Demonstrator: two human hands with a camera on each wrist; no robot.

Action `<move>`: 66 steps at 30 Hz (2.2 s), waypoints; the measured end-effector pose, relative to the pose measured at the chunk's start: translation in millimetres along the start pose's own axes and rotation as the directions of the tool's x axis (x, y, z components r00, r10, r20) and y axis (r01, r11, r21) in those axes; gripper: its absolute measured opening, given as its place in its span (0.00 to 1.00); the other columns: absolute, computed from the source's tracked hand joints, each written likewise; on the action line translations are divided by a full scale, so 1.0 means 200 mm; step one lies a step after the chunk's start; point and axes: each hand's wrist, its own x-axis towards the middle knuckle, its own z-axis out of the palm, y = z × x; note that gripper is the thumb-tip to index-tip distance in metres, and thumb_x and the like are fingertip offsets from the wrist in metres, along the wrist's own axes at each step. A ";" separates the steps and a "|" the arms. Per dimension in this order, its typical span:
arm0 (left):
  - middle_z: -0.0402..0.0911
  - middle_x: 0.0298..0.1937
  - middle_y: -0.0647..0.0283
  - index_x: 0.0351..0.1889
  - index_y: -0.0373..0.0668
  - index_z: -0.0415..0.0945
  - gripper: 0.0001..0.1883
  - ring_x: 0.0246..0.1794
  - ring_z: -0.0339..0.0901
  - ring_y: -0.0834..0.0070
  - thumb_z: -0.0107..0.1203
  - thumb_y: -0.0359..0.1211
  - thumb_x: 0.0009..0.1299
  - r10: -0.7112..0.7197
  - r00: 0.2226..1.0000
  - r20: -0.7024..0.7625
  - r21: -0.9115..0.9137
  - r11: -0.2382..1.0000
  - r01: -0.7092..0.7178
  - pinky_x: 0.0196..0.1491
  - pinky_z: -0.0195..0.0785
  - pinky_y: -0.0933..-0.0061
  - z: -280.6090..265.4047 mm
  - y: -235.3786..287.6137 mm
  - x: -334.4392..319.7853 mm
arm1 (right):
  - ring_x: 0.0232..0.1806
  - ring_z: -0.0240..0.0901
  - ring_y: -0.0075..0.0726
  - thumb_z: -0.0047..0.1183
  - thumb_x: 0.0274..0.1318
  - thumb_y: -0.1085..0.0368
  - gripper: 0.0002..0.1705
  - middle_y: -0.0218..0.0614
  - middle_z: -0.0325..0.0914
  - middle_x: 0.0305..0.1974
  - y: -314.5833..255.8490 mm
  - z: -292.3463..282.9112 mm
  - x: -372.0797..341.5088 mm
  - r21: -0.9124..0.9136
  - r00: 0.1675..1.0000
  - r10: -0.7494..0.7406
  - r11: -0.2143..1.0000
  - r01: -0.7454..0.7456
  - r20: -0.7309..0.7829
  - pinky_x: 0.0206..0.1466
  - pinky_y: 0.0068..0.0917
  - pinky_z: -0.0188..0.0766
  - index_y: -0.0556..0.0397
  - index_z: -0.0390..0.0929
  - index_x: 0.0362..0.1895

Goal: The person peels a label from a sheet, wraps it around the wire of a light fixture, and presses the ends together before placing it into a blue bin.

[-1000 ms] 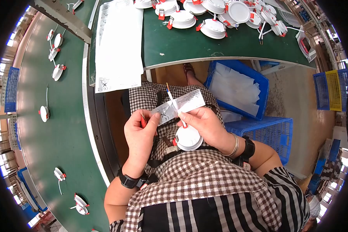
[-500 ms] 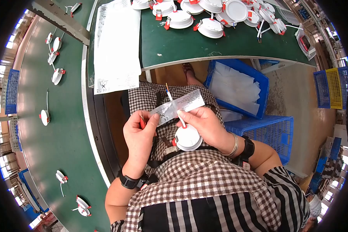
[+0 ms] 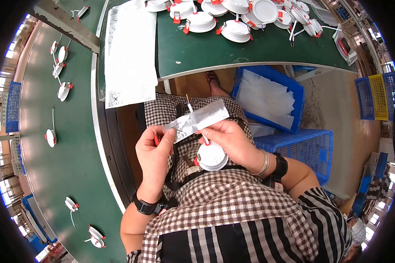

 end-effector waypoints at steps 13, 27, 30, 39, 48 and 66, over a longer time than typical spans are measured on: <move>0.69 0.18 0.74 0.27 0.38 0.73 0.07 0.16 0.63 0.90 0.59 0.28 0.64 -0.005 1.000 0.014 0.111 0.994 0.003 0.20 0.54 0.87 0.02 -0.01 0.03 | 0.32 0.74 0.19 0.50 0.60 0.64 0.15 0.35 0.80 0.34 -0.02 0.00 0.01 0.010 1.000 0.007 1.000 -0.007 0.016 0.34 0.17 0.71 0.61 0.77 0.47; 0.68 0.18 0.75 0.27 0.39 0.73 0.07 0.16 0.61 0.91 0.59 0.28 0.64 -0.003 1.000 0.011 0.125 0.992 0.002 0.19 0.52 0.87 0.02 -0.01 0.06 | 0.30 0.75 0.20 0.48 0.64 0.55 0.19 0.34 0.79 0.32 -0.05 0.00 0.04 0.096 0.997 0.075 0.993 -0.076 0.007 0.32 0.17 0.73 0.61 0.78 0.42; 0.67 0.18 0.76 0.26 0.39 0.73 0.07 0.17 0.59 0.91 0.59 0.28 0.64 -0.003 1.000 0.012 0.139 0.990 0.001 0.20 0.51 0.86 0.03 0.00 0.07 | 0.28 0.75 0.22 0.49 0.63 0.56 0.18 0.35 0.79 0.32 -0.03 0.01 0.07 0.130 0.992 0.098 0.988 -0.088 -0.077 0.32 0.18 0.73 0.61 0.78 0.40; 0.67 0.20 0.77 0.27 0.37 0.74 0.07 0.21 0.57 0.90 0.60 0.28 0.63 0.053 0.999 0.010 0.194 0.979 -0.054 0.25 0.53 0.86 0.03 0.01 0.08 | 0.26 0.74 0.24 0.51 0.63 0.58 0.15 0.39 0.79 0.31 -0.03 0.04 0.11 0.270 0.984 0.092 0.962 -0.048 -0.151 0.30 0.20 0.73 0.59 0.76 0.40; 0.66 0.21 0.76 0.30 0.36 0.75 0.05 0.23 0.58 0.89 0.61 0.27 0.63 0.070 0.997 0.021 0.192 0.979 -0.073 0.27 0.54 0.85 0.02 0.00 0.10 | 0.26 0.74 0.27 0.51 0.60 0.69 0.30 0.43 0.79 0.31 -0.01 0.05 0.15 0.209 0.969 -0.078 0.970 0.128 -0.235 0.30 0.20 0.73 0.61 0.54 0.64; 0.65 0.20 0.76 0.30 0.36 0.76 0.05 0.22 0.57 0.88 0.61 0.28 0.63 0.082 0.997 0.012 0.226 0.971 -0.083 0.26 0.54 0.85 0.02 -0.01 0.17 | 0.33 0.74 0.23 0.53 0.58 0.71 0.11 0.33 0.77 0.36 -0.03 0.07 0.15 0.124 0.966 -0.160 0.974 0.187 -0.201 0.37 0.17 0.72 0.59 0.72 0.46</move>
